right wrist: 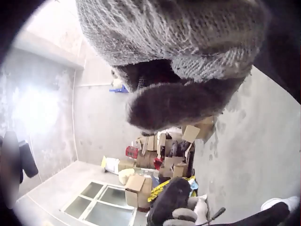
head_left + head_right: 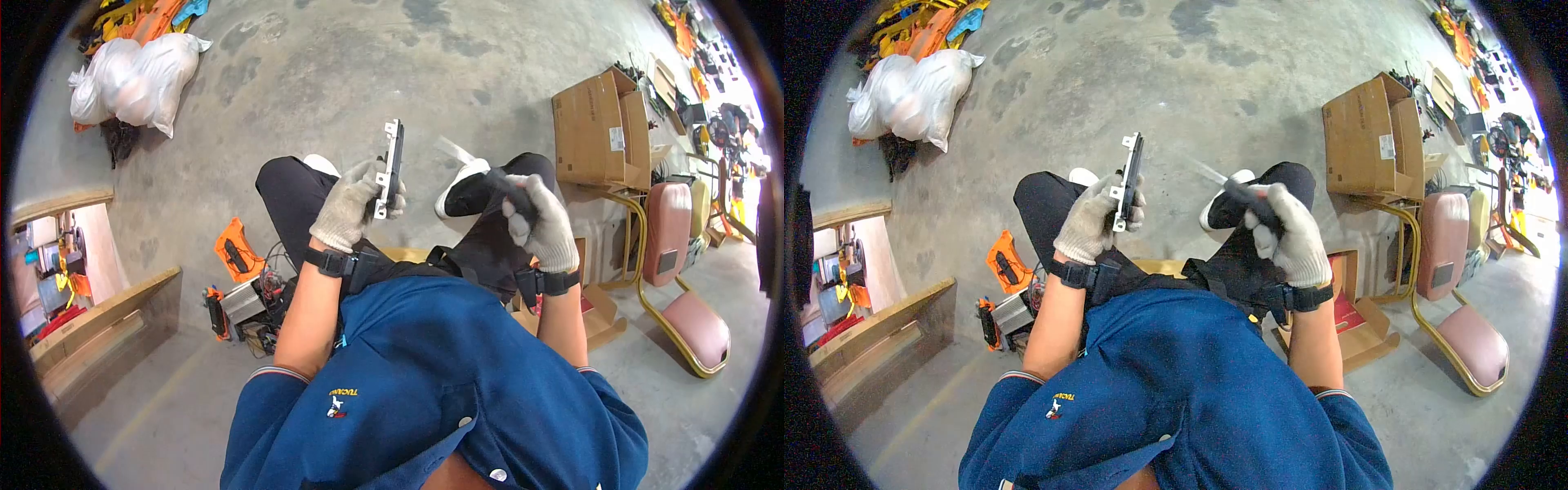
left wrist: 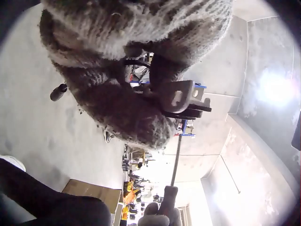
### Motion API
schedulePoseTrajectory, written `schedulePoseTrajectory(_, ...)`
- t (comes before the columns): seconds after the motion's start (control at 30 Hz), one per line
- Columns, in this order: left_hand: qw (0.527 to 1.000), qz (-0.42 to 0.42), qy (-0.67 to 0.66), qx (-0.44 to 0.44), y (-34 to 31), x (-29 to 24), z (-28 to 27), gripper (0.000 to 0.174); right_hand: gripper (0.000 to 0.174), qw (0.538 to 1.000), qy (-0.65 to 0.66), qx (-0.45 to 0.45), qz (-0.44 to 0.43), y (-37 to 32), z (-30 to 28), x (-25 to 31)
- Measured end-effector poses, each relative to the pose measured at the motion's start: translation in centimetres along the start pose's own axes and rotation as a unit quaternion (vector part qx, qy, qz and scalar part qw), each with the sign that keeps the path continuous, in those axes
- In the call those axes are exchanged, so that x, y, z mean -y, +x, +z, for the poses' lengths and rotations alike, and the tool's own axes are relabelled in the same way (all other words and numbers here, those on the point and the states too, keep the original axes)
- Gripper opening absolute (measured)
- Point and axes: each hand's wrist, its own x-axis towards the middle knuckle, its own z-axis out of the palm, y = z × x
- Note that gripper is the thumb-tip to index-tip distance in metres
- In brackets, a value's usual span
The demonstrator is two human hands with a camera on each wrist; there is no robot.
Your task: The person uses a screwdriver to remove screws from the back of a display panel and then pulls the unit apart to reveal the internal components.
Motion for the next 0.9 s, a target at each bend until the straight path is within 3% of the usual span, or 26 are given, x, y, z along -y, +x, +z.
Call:
schedulePoseTrajectory(0.03, 1.000, -0.003, -0.004, -0.004, 0.1, 0.1, -0.1, 0.053, 0.039, 0.997, 0.060, 0.037, -0.019, 0.5, -0.8, 0.0)
schedulePoseTrajectory(0.13, 0.999, -0.043, -0.017, 0.007, -0.2, -0.2, -0.1, 0.052, 0.040, 0.993, 0.021, 0.079, -0.090, 1.1, 0.5, -0.1)
schedulePoseTrajectory(0.3, 0.995, -0.083, -0.041, 0.038, 0.0, 0.0, 0.8, 0.051, 0.046, 0.992, -0.051, 0.015, -0.119, 3.8, 4.1, -0.9)
schedulePoseTrajectory(0.4, 0.992, -0.093, -0.057, 0.061, -0.1, -0.2, 1.2, 0.053, 0.044, 0.984, -0.165, 0.014, -0.073, 5.9, 5.0, -0.5)
schedulePoseTrajectory(0.47, 0.991, -0.098, -0.058, 0.063, -0.2, -0.4, 1.8, 0.054, 0.036, 0.952, -0.270, -0.024, -0.144, 6.4, 7.1, -0.4)
schedulePoseTrajectory(0.5, 0.991, -0.111, -0.051, 0.062, -0.2, -0.6, 2.1, 0.054, 0.036, 0.945, -0.265, 0.005, -0.193, 6.7, 7.5, -0.5)
schedulePoseTrajectory(0.53, 0.990, -0.123, -0.046, 0.059, -0.3, -0.6, 2.3, 0.054, 0.036, 0.945, -0.265, 0.007, -0.193, 7.2, 7.4, -0.5)
schedulePoseTrajectory(0.63, 0.991, -0.119, -0.018, 0.049, -0.5, -0.1, 2.3, 0.053, 0.045, 0.950, -0.234, 0.140, -0.149, 8.2, 7.0, -0.3)
schedulePoseTrajectory(0.67, 0.991, -0.120, -0.018, 0.049, -0.5, -0.2, 2.4, 0.053, 0.045, 0.951, -0.234, 0.140, -0.149, 8.3, 6.7, -0.3)
schedulePoseTrajectory(0.73, 0.978, -0.136, -0.021, 0.158, -0.5, -0.8, 2.6, 0.048, 0.046, 0.940, -0.297, 0.129, -0.110, 8.8, 5.8, -0.8)
schedulePoseTrajectory(0.8, 0.975, -0.150, -0.061, 0.153, -0.4, -0.6, 2.4, 0.043, 0.046, 0.938, -0.290, 0.128, -0.142, 8.8, 5.0, -1.2)
schedulePoseTrajectory(0.87, 0.984, -0.118, -0.125, 0.041, -0.7, -0.2, 2.7, 0.038, 0.044, 0.959, -0.237, 0.141, -0.063, 8.3, 4.4, -1.2)
schedulePoseTrajectory(0.9, 0.973, -0.142, -0.161, 0.080, -0.6, -0.8, 2.2, 0.035, 0.046, 0.961, -0.228, 0.145, -0.061, 8.1, 4.3, -1.4)
